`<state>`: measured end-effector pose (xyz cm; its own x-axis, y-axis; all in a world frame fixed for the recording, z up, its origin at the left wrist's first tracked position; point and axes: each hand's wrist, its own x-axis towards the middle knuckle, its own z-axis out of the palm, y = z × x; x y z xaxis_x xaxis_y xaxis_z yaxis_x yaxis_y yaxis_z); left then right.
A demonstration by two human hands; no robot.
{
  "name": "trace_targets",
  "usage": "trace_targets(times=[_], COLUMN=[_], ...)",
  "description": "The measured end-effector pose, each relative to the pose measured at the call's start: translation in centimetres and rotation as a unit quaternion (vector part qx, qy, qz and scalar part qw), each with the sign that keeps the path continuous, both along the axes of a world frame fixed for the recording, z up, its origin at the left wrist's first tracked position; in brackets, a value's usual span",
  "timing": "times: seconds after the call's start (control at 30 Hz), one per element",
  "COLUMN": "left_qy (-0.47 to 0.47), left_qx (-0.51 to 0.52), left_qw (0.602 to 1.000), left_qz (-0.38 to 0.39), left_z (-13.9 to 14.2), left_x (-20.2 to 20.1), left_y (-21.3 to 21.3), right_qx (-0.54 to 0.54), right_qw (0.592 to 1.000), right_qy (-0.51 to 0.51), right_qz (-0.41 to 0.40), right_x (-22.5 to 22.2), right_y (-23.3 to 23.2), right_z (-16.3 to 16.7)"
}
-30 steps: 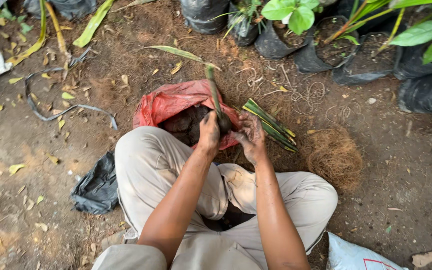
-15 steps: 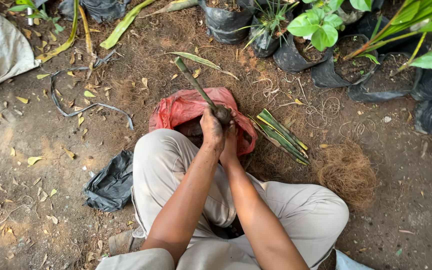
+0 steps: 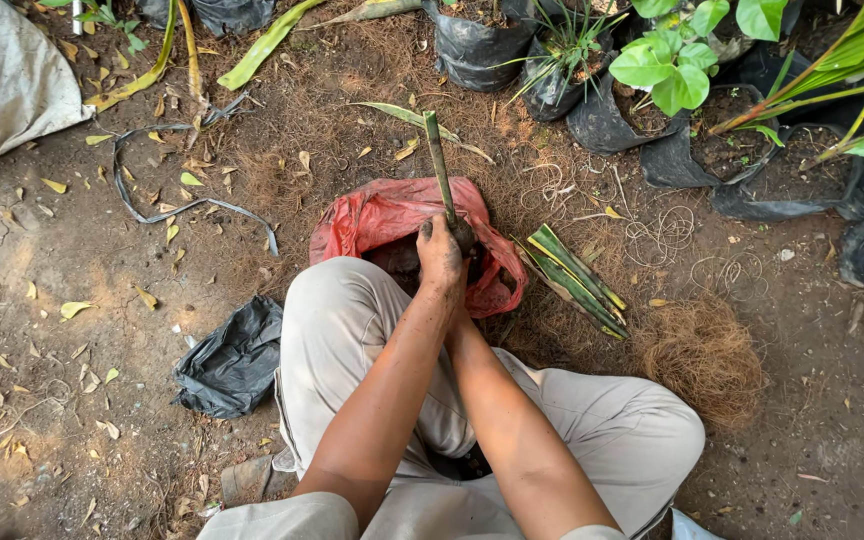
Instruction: The person sits cross-legged on the ground and repeatedly packs soil around a plant stem cutting by hand. They reach into a red sack to gather more soil and continue shaping the soil ball around the stem.
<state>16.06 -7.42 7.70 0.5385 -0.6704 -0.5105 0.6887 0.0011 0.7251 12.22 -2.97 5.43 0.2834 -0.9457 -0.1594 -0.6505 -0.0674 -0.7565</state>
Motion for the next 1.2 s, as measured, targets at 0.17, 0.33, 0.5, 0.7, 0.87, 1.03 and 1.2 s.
trace_targets(times=[0.17, 0.33, 0.5, 0.7, 0.87, 1.03, 1.2], left_qy=[0.011, -0.025, 0.019, 0.052, 0.033, 0.027, 0.021], left_qx=[0.0, -0.007, -0.013, -0.016, 0.009, 0.003, -0.005], left_qw=[0.999, 0.997, 0.994, 0.994, 0.994, 0.996, 0.998], left_qz=[-0.036, -0.067, -0.109, -0.092, -0.101, -0.084, -0.058], left_z=[1.5, 1.7, 1.0, 1.5, 2.5, 2.1, 1.9], left_x=[0.1, 0.4, 0.6, 1.9, 2.6, 3.4, 3.7], left_y=[0.4, 0.5, 0.5, 0.1, 0.7, 0.6, 0.3], right_qx=[0.0, 0.011, 0.043, 0.09, 0.02, 0.017, -0.026], right_qw=[1.0, 1.0, 0.999, 0.992, 0.998, 0.997, 0.999], right_qy=[-0.003, -0.01, -0.03, -0.062, 0.011, -0.022, -0.009], right_qz=[0.01, 0.02, 0.011, -0.067, -0.066, -0.066, -0.036], right_x=[0.0, -0.4, -1.4, -0.5, 0.1, 0.2, 0.1], right_y=[-0.3, 0.3, 2.5, 2.3, 2.5, 2.1, 2.3], right_z=[0.4, 1.1, 2.5, 2.6, 2.4, 2.9, 3.2])
